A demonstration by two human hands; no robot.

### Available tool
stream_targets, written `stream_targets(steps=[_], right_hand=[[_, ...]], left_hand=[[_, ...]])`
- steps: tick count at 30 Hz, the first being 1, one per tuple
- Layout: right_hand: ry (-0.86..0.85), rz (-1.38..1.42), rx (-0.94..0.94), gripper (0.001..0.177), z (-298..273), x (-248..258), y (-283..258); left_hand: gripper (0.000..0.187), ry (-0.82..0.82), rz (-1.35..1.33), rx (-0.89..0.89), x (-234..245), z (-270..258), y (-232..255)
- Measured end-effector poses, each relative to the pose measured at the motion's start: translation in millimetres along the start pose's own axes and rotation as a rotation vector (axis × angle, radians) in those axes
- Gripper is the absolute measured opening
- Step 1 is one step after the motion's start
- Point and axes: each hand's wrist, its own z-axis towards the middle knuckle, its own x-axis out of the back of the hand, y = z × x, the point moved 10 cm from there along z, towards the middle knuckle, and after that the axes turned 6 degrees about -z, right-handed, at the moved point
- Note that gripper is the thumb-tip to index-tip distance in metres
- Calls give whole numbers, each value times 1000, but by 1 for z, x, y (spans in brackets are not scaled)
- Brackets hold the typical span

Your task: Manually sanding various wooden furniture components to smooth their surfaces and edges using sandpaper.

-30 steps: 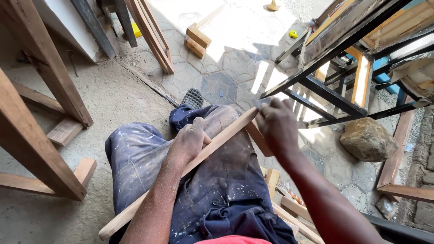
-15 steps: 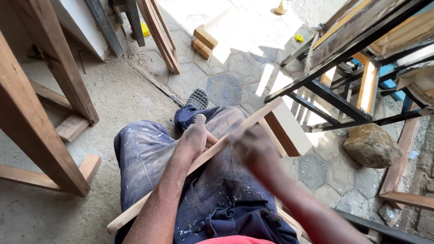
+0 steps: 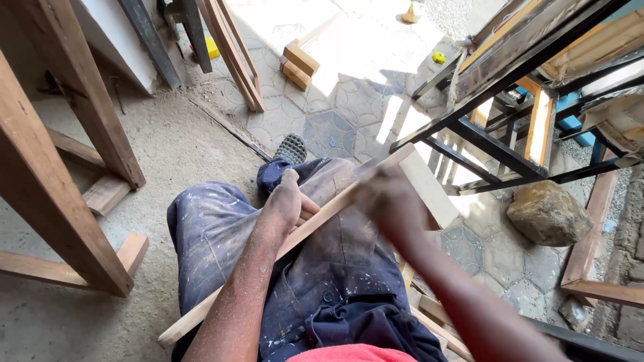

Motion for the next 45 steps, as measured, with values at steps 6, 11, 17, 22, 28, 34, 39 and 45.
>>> stream_targets(steps=[6,11,17,22,28,34,39,45], right_hand=[[111,-256,236,7,3,12,16],[-26,36,85,22,-10,36,-75],[11,-193,-51,13,-3,-4,45],[97,-145,96,9,-34,9,-57],[227,-221,-163,25,-36,15,55],[139,150,121,4,-37,26,-48],[317,-170,40,7,-17,57,-55],[468,28,-142,27,-44,5,27]], left_hand=[[79,7,64,-44,2,25,-13],[79,2,26,-39,-4,-11,0],[77,59,62,-55,4,37,-26],[77,50,155,-43,-11,-6,-9],[77,51,251,-81,-5,9,-15],[80,17,124,-59,-8,13,-13],[76,61,124,-97,-3,5,-2],[79,60,77,-82,2,15,-4]])
